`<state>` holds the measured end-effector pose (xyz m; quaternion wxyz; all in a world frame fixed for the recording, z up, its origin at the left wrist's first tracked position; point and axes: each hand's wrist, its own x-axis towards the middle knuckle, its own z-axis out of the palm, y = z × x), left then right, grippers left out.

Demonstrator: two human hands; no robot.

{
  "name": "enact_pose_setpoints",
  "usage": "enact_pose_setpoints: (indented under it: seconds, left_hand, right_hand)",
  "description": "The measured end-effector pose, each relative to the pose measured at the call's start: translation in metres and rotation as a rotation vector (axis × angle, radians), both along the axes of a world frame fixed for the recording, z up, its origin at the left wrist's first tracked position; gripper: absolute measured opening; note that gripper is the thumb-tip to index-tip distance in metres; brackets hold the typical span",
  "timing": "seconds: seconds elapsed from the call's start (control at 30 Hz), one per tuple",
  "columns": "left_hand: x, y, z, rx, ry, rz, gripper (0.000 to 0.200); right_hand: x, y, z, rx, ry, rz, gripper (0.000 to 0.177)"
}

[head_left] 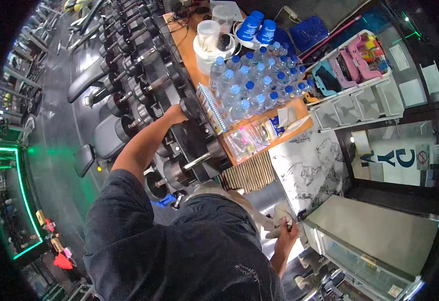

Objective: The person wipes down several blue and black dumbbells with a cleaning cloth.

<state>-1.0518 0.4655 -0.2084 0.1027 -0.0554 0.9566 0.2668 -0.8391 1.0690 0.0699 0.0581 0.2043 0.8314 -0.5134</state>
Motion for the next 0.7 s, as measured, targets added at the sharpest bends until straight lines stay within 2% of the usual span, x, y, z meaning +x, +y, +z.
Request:
enact_pose_setpoints:
  seconds: [0.07,0.1,0.13,0.2,0.23,0.3,0.4,0.53,0.63,0.7]
  left_hand:
    - [-0.007,-0.004,-0.023,-0.068,-0.006,-0.065,0.048]
    - [-0.005,-0.004,-0.039,0.028,0.059,0.054,0.047]
    - [-0.005,-0.006,-0.053,0.051,-0.018,0.11,0.048]
    - [0.002,0.015,-0.003,0.095,-0.171,0.225,0.05]
    - [0.004,0.018,0.004,0.079,-0.166,0.202,0.049]
    - [0.005,0.021,0.016,0.05,-0.15,0.163,0.048]
    - [0.017,0.026,0.039,0.137,0.039,0.253,0.043]
    - [0.03,0.014,0.047,0.107,0.196,0.201,0.04]
    - [0.044,0.016,0.038,0.159,0.249,0.215,0.047]
    - [0.058,0.022,0.041,0.152,0.249,0.285,0.058]
  right_hand:
    - [-0.003,0.0,0.006,-0.018,-0.002,-0.02,0.029]
    - [-0.003,0.002,0.006,-0.029,-0.019,-0.041,0.029]
    - [-0.002,0.002,0.006,-0.042,-0.038,-0.061,0.029]
    - [-0.007,-0.005,0.008,-0.035,-0.001,-0.053,0.03]
    - [-0.008,-0.009,0.01,-0.031,0.017,-0.051,0.031]
    - [-0.013,-0.015,0.013,-0.055,0.013,-0.036,0.035]
    - [-0.02,-0.03,0.018,-0.046,-0.022,-0.07,0.043]
    - [-0.037,-0.055,0.035,0.158,-0.066,0.034,0.049]
    - [-0.045,-0.031,-0.017,0.227,0.11,0.089,0.044]
    - [-0.06,-0.039,-0.001,0.05,0.062,0.178,0.041]
